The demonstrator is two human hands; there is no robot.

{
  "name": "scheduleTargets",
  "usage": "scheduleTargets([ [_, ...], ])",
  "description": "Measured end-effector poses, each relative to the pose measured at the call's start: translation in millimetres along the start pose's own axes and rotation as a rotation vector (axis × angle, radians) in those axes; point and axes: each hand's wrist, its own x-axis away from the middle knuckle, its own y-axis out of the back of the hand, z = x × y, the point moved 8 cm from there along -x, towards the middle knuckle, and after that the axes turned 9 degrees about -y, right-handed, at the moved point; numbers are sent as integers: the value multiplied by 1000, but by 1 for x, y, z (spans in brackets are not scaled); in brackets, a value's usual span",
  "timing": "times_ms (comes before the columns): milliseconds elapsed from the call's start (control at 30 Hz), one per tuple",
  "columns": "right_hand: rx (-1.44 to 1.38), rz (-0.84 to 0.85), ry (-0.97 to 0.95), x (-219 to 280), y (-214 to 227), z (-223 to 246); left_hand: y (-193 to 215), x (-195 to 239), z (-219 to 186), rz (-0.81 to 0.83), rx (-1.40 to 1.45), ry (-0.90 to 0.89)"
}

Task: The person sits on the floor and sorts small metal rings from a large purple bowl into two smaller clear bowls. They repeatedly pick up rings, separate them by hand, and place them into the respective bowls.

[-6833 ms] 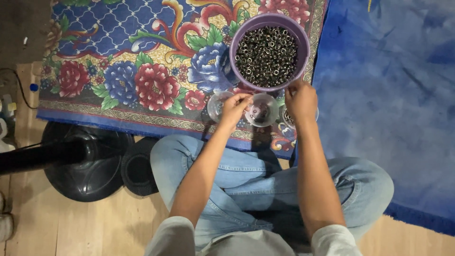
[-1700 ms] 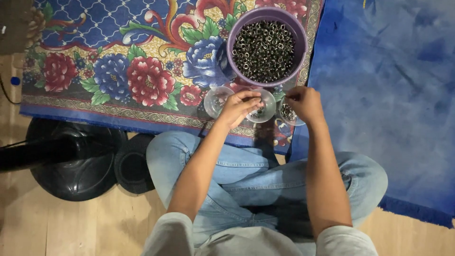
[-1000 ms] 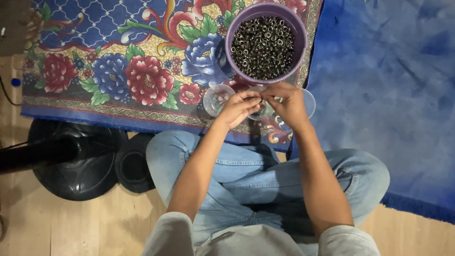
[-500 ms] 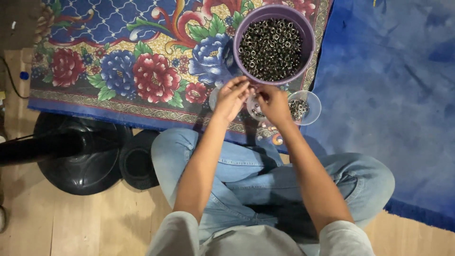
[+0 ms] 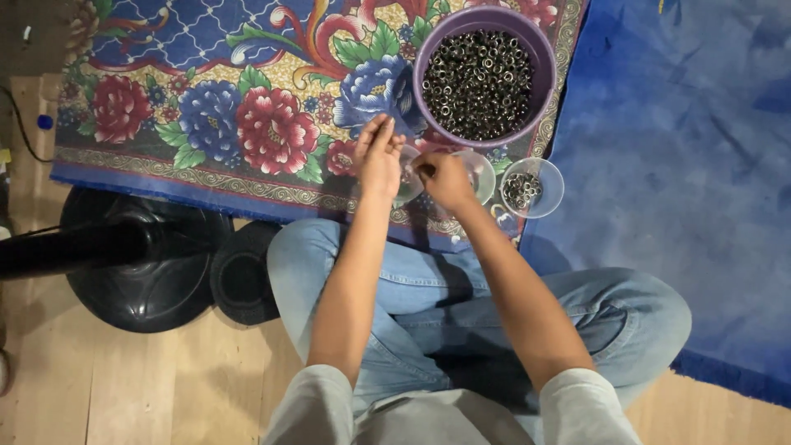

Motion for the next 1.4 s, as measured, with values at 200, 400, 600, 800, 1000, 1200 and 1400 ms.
scheduleTargets([
  [200,-33,-88,5,24,66,35,-13,14,1,99,-50,58],
  [400,-339,-28,-24,59,105,48,-33,52,41,359,-159,220],
  [600,-353,-45,21,77,125,41,-37,79,60,527,-238,310],
  [800,-413,-78,-2,82,136,45,-19,73,87,483,-228,401],
  [1000,-560,-37,-37,78,130,19,-30,85,71,436,-145,471],
  [1200,-798,-15,-72,72,121,-7,-35,81,68,463,-165,477],
  [1400,-882,-71,-143,63,123,-32,-46,83,56,513,-119,445],
])
